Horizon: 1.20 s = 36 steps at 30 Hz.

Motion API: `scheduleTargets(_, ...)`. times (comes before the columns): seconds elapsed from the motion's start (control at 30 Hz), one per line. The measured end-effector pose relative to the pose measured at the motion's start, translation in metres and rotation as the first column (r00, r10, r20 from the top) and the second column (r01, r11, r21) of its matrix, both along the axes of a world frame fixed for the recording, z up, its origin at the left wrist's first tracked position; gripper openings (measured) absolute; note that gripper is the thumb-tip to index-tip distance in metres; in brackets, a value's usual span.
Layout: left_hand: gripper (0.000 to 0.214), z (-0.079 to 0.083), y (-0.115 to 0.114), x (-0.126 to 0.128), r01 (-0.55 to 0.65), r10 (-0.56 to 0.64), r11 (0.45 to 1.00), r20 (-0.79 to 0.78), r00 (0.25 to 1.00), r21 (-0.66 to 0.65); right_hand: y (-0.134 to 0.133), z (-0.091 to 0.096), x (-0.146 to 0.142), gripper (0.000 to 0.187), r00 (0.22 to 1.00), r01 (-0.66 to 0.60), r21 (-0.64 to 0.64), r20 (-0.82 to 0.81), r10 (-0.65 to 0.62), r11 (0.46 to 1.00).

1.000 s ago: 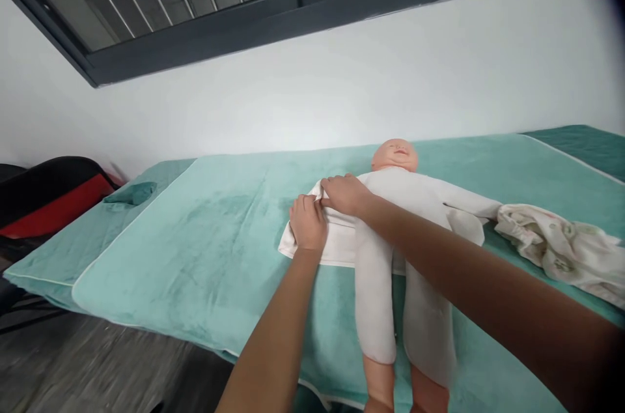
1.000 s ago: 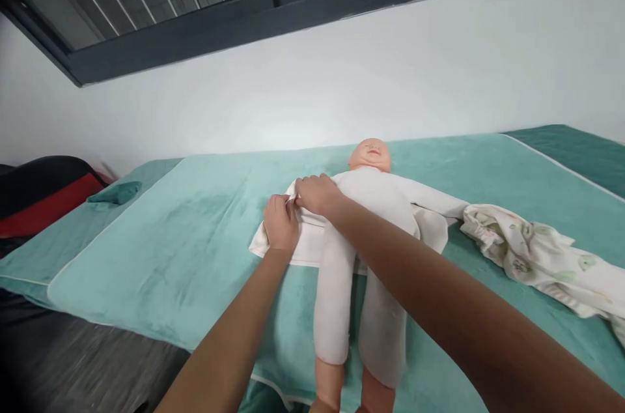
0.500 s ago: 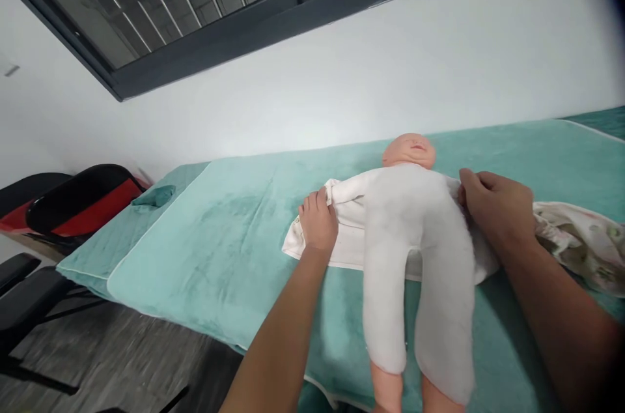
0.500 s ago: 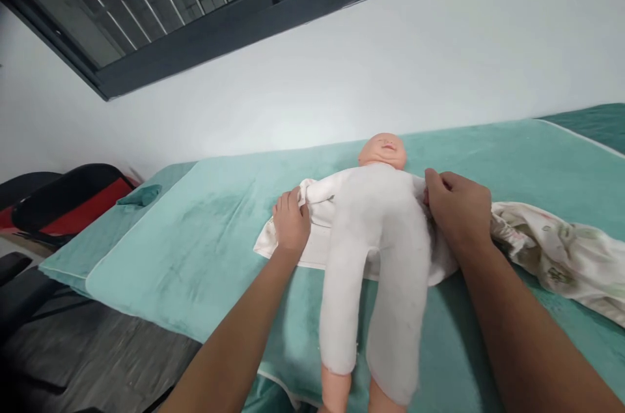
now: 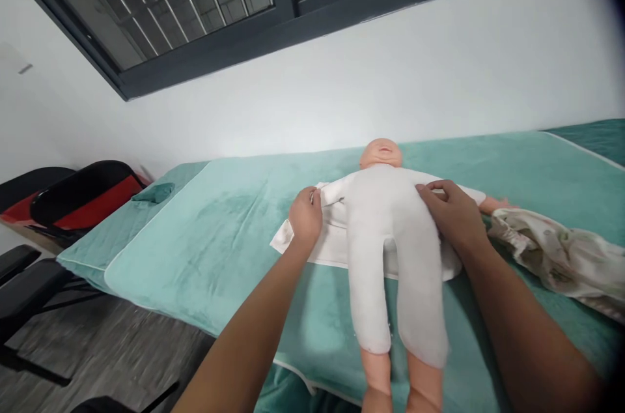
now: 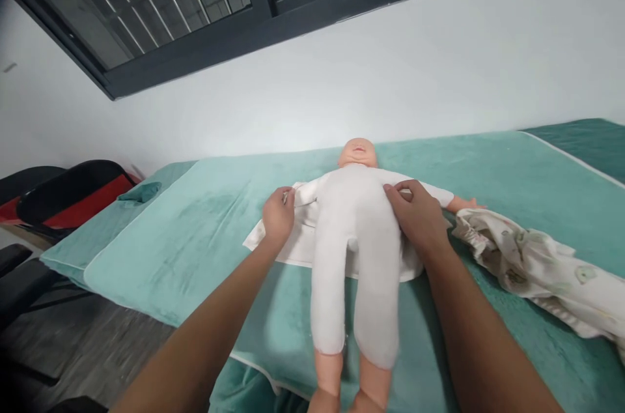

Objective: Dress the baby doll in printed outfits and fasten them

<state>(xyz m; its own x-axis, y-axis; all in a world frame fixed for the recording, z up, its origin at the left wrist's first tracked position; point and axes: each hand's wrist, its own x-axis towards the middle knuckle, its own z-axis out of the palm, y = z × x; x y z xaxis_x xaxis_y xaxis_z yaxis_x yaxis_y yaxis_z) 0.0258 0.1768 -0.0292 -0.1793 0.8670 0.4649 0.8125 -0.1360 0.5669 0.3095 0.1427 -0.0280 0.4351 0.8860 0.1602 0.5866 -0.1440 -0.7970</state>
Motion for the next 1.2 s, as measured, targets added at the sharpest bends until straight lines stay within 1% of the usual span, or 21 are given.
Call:
scheduleTargets(0.1,0.031,0.014,0.012,0.01,0.01,-0.007,1.0,0.096,0.995,-0.029,0.002,0.0,-0.004,0.033,0.99,-0.067,0.055,-0.123,0.074,0.996)
scheduleTargets(0.17,0.028,0.025,0.02,0.017,0.058,-0.052,0.998,0.146,0.988,-0.036,0.001,0.002,-0.008,0.033,0.974,-0.114,0.068,-0.188,0.125,0.991)
scheduleTargets(0.23,0.025,0.036,0.027,0.024,0.117,-0.11,0.993,0.179,0.978,-0.031,-0.002,0.005,-0.013,0.035,0.934,-0.197,0.086,-0.287,0.213,0.977)
scheduleTargets(0.3,0.024,0.045,0.032,0.031,0.17,-0.162,0.985,0.187,0.969,-0.025,-0.005,0.006,-0.017,0.037,0.841,-0.325,0.139,-0.409,0.353,0.935)
scheduleTargets(0.37,0.025,0.052,0.035,0.039,0.21,-0.201,0.977,0.173,0.964,-0.038,-0.006,0.004,-0.019,0.04,0.728,-0.442,0.199,-0.49,0.48,0.874)
scheduleTargets(0.4,0.026,0.055,0.036,0.042,0.225,-0.214,0.973,0.159,0.964,-0.052,-0.006,0.002,-0.019,0.04,0.689,-0.483,0.217,-0.503,0.521,0.848)
scheduleTargets(0.43,0.027,0.057,0.037,0.045,0.235,-0.223,0.969,0.142,0.964,-0.072,-0.006,0.0,-0.019,0.04,0.674,-0.511,0.219,-0.5,0.545,0.832)
scheduleTargets(0.47,0.029,0.06,0.037,0.047,0.242,-0.23,0.965,0.122,0.966,-0.098,-0.005,-0.002,-0.018,0.039,0.678,-0.525,0.208,-0.484,0.554,0.825)
scheduleTargets(0.53,0.029,0.066,0.036,0.048,0.245,-0.235,0.953,0.072,0.969,-0.18,-0.004,-0.005,-0.016,0.037,0.71,-0.529,0.184,-0.439,0.551,0.828)
scheduleTargets(0.6,0.027,0.075,0.035,0.045,0.231,-0.241,0.929,0.002,0.971,-0.289,-0.002,-0.006,-0.015,0.036,0.744,-0.514,0.175,-0.396,0.537,0.84)
scheduleTargets(0.63,0.03,0.081,0.034,0.043,0.225,-0.254,0.911,-0.039,0.966,-0.345,-0.002,-0.006,-0.015,0.036,0.758,-0.504,0.175,-0.38,0.53,0.846)
scheduleTargets(0.73,0.049,0.1,0.03,0.033,0.206,-0.331,0.847,-0.182,0.926,-0.491,-0.001,-0.005,-0.016,0.036,0.779,-0.494,0.171,-0.349,0.521,0.852)
scheduleTargets(0.8,0.049,0.11,0.027,0.028,0.162,-0.368,0.819,-0.289,0.884,-0.55,-0.001,-0.004,-0.017,0.036,0.781,-0.496,0.169,-0.342,0.523,0.852)
scheduleTargets(0.87,0.037,0.112,0.024,0.025,0.098,-0.369,0.82,-0.39,0.843,-0.565,-0.001,-0.004,-0.017,0.036,0.78,-0.497,0.169,-0.344,0.523,0.851)
scheduleTargets(0.93,0.023,0.108,0.022,0.024,0.055,-0.353,0.839,-0.463,0.813,-0.542,-0.002,-0.004,-0.017,0.035,0.777,-0.496,0.174,-0.349,0.524,0.851)
scheduleTargets(0.97,0.02,0.104,0.022,0.024,0.046,-0.341,0.852,-0.485,0.805,-0.521,-0.002,-0.005,-0.017,0.035,0.776,-0.493,0.18,-0.351,0.524,0.851)
scheduleTargets(1.03,0.025,0.097,0.023,0.023,0.04,-0.305,0.883,-0.508,0.806,-0.467,-0.002,-0.006,-0.017,0.034,0.771,-0.492,0.194,-0.355,0.528,0.849)
scheduleTargets(1.1,0.033,0.092,0.027,0.024,0.035,-0.261,0.909,-0.501,0.825,-0.416,-0.002,-0.007,-0.017,0.033,0.764,-0.495,0.2,-0.364,0.533,0.846)
scheduleTargets(1.2,0.042,0.092,0.038,0.029,0.019,-0.2,0.923,-0.44,0.875,-0.383,-0.001,-0.008,-0.017,0.033,0.752,-0.505,0.192,-0.38,0.538,0.841)
